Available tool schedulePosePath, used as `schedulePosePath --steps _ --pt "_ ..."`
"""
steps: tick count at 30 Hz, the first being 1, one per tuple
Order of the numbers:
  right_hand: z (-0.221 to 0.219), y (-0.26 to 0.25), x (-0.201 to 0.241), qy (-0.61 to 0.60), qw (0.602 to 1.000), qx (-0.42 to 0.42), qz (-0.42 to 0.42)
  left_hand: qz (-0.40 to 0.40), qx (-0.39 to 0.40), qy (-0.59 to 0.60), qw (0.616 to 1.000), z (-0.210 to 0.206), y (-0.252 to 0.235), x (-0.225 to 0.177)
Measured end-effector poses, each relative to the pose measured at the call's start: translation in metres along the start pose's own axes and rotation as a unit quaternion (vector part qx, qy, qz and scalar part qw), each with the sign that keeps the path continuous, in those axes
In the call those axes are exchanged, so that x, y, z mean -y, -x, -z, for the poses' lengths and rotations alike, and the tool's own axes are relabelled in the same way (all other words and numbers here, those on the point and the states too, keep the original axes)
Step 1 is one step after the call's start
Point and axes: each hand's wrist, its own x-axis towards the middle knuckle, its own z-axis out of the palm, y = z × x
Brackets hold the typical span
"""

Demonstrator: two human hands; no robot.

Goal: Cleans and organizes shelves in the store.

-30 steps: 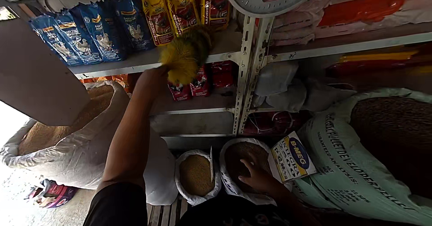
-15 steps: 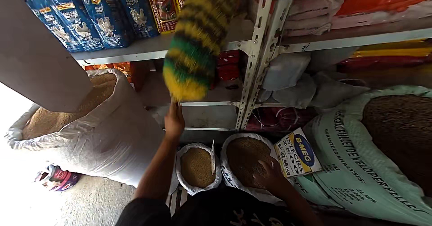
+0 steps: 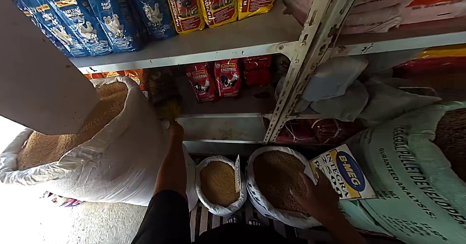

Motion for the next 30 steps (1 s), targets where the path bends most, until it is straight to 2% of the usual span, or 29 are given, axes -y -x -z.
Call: schedulePosePath --steps 2,5,7,9,10,12,14,16,18,20,23,25,27,28,30 --pt "0.024 -0.022 0.017 0.006 0.993 -0.094 0.069 -0.01 0.022 0.002 1.0 0.007 -0.021 -0.007" --pt "0.079 -0.066 0.057 0.044 0.956 -0.226 0.184 -0.027 -0.044 0.062 0.997 0.009 -0.039 -0.028" --pt "0.116 -0.09 0.093 0.084 0.929 -0.266 0.244 -0.011 -0.062 0.056 0.996 -0.006 -0.048 -0.029" --pt "0.151 -0.113 0.131 0.123 0.889 -0.313 0.311 -0.001 -0.016 0.022 1.0 -0.008 -0.062 -0.033" --pt "0.166 -0.126 0.149 0.147 0.859 -0.344 0.349 -0.007 -0.02 0.024 0.999 -0.003 -0.069 -0.038" --pt "0.195 -0.154 0.182 0.188 0.807 -0.392 0.4 -0.004 -0.063 0.064 0.996 0.009 -0.077 -0.055" --pt "0.219 -0.181 0.21 0.211 0.783 -0.396 0.431 0.007 -0.109 0.054 0.993 0.003 -0.087 -0.062" --pt "0.234 -0.209 0.229 0.237 0.785 -0.372 0.436 0.001 -0.049 -0.009 0.999 -0.005 -0.097 -0.055" --pt "0.237 -0.235 0.239 0.249 0.808 -0.323 0.426 -0.024 0.012 -0.048 0.998 -0.002 -0.12 -0.048" --pt "0.231 -0.256 0.242 0.249 0.827 -0.291 0.412 -0.038 -0.014 -0.002 0.999 0.013 -0.135 -0.051" --pt "0.227 -0.265 0.246 0.256 0.84 -0.293 0.377 -0.011 -0.065 0.072 0.995 0.005 -0.138 -0.053" --pt "0.226 -0.265 0.248 0.26 0.845 -0.299 0.359 0.0 0.006 0.023 1.0 -0.004 -0.141 -0.049" --pt "0.225 -0.265 0.249 0.263 0.847 -0.306 0.347 -0.041 0.096 -0.034 0.994 0.0 -0.158 -0.039" --pt "0.224 -0.265 0.248 0.258 0.845 -0.312 0.348 -0.059 0.115 -0.033 0.991 0.008 -0.164 -0.035" --pt "0.222 -0.268 0.245 0.259 0.834 -0.332 0.357 -0.052 0.079 0.011 0.995 0.012 -0.166 -0.025"
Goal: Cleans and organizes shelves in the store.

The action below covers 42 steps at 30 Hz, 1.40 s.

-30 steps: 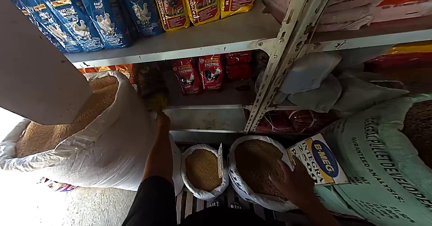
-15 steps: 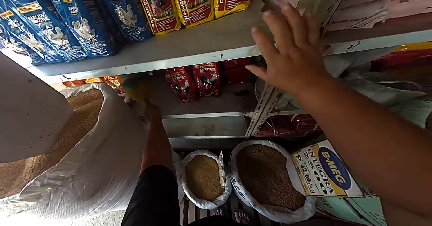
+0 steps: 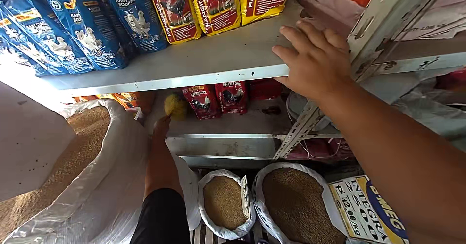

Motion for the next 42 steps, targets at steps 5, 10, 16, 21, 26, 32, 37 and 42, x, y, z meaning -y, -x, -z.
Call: schedulePosePath --steps 5,10,16,21,26,32,37,42 --pt "-0.011 0.003 0.0 0.01 0.998 -0.059 0.01 0.042 -0.016 0.014 0.999 -0.029 0.003 -0.007" --pt "-0.021 0.009 -0.004 0.021 0.993 -0.118 0.023 0.067 -0.068 0.019 0.995 -0.019 0.013 -0.003" --pt "-0.024 0.009 -0.003 0.021 0.99 -0.142 0.014 -0.004 0.0 0.027 1.0 -0.044 0.102 0.016" --pt "-0.03 0.012 -0.003 0.021 0.987 -0.156 0.01 0.14 -0.062 0.158 0.975 -0.067 0.158 0.034" --pt "-0.025 0.011 -0.001 0.017 0.99 -0.142 -0.002 0.046 -0.135 0.182 0.973 -0.064 0.212 -0.009" --pt "-0.021 0.014 0.002 -0.016 0.994 -0.105 -0.006 0.11 0.012 0.066 0.992 -0.101 0.241 0.009" --pt "-0.023 0.012 -0.001 -0.014 0.993 -0.116 -0.01 0.038 -0.131 0.279 0.951 -0.114 0.287 0.012" --pt "-0.019 0.014 0.003 -0.017 0.995 -0.102 -0.014 0.059 0.105 0.055 0.991 -0.132 0.324 0.021"
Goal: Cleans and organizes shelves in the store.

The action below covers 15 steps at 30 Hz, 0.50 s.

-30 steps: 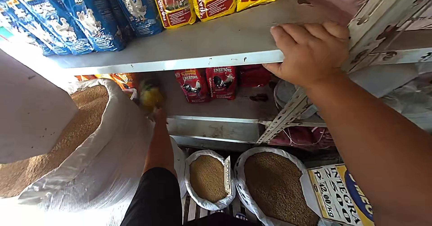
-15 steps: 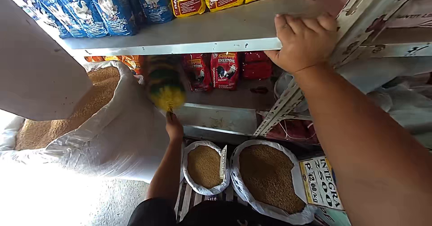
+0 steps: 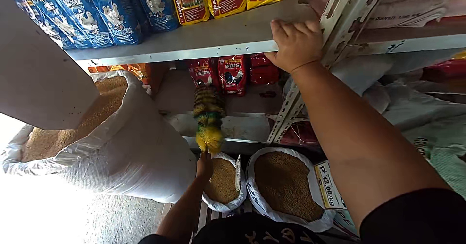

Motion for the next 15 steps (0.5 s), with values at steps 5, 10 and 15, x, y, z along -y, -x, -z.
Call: schedulePosePath --steps 5,10,15 --pt "-0.002 0.0 -0.002 0.01 1.0 -0.023 0.007 -0.152 -0.162 0.133 0.966 -0.017 0.031 -0.009" --pt "0.001 0.001 0.004 0.005 1.0 0.012 -0.018 -0.082 0.123 -0.099 0.984 -0.024 0.033 -0.039" --pt "0.014 -0.006 0.012 -0.014 0.995 0.073 -0.059 -0.223 0.006 -0.007 0.975 -0.043 0.037 -0.07"
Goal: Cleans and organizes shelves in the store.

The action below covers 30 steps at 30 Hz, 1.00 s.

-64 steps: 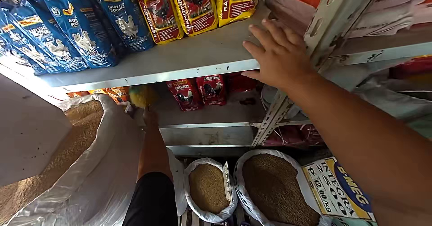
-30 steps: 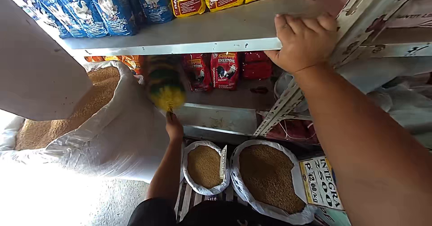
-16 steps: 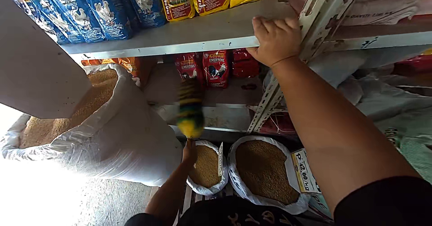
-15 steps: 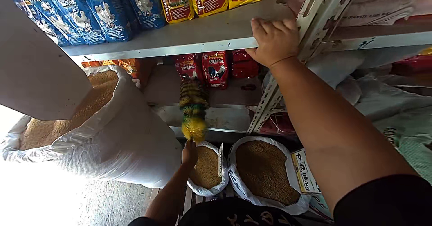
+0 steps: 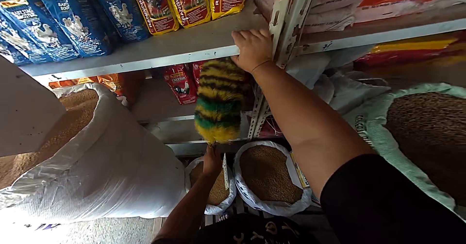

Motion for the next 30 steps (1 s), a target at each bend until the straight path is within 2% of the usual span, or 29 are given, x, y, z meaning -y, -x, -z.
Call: schedulePosePath --steps 3,4,6,8,9,11,13,15,17,19,21,22,24,26,27,29,30 --pt "0.006 -0.002 0.007 -0.006 0.999 0.04 -0.022 0.075 0.172 -0.075 0.979 0.002 -0.031 -0.009" --pt "0.009 -0.003 0.008 -0.005 0.998 0.051 -0.027 0.088 0.19 -0.091 0.973 0.007 -0.036 -0.018" --pt "0.013 -0.003 0.009 -0.009 0.997 0.076 -0.031 0.077 0.153 -0.091 0.981 0.017 -0.035 -0.038" --pt "0.02 -0.007 0.007 -0.016 0.994 0.099 -0.033 0.045 0.102 -0.07 0.991 0.011 -0.03 -0.041" --pt "0.022 -0.008 0.008 -0.02 0.993 0.11 -0.034 0.042 0.107 -0.069 0.991 0.003 -0.029 -0.034" --pt "0.025 -0.007 0.009 -0.027 0.991 0.126 -0.034 0.064 0.178 -0.085 0.978 -0.007 -0.031 -0.018" --pt "0.027 -0.008 0.01 -0.036 0.99 0.135 -0.035 0.091 0.208 -0.095 0.969 -0.001 -0.03 -0.016" --pt "0.029 -0.011 0.009 -0.038 0.989 0.143 -0.033 0.098 0.164 -0.087 0.978 0.005 -0.02 -0.018" --pt "0.031 -0.013 0.007 -0.04 0.986 0.156 -0.033 0.091 0.135 -0.077 0.984 -0.001 -0.007 0.002" --pt "0.03 -0.012 0.007 -0.04 0.985 0.163 -0.031 0.105 0.16 -0.088 0.977 -0.006 0.002 0.03" --pt "0.031 -0.013 0.009 -0.04 0.985 0.164 -0.032 0.121 0.157 -0.084 0.976 0.006 0.008 0.041" --pt "0.03 -0.013 0.009 -0.039 0.985 0.165 -0.033 0.122 0.122 -0.072 0.982 0.013 0.014 0.041" --pt "0.03 -0.014 0.008 -0.038 0.985 0.163 -0.033 0.105 0.002 -0.027 0.994 0.02 0.028 0.046" --pt "0.031 -0.014 0.008 -0.036 0.986 0.16 -0.032 0.119 -0.088 0.004 0.989 0.019 0.033 0.065" --pt "0.032 -0.014 0.009 -0.035 0.986 0.162 -0.034 0.147 -0.09 0.005 0.985 0.022 0.032 0.077" --pt "0.031 -0.013 0.009 -0.037 0.985 0.162 -0.034 0.223 -0.012 -0.018 0.975 0.042 0.022 0.096" --pt "0.03 -0.013 0.009 -0.038 0.986 0.159 -0.031 0.236 0.002 -0.028 0.971 0.056 0.019 0.102"
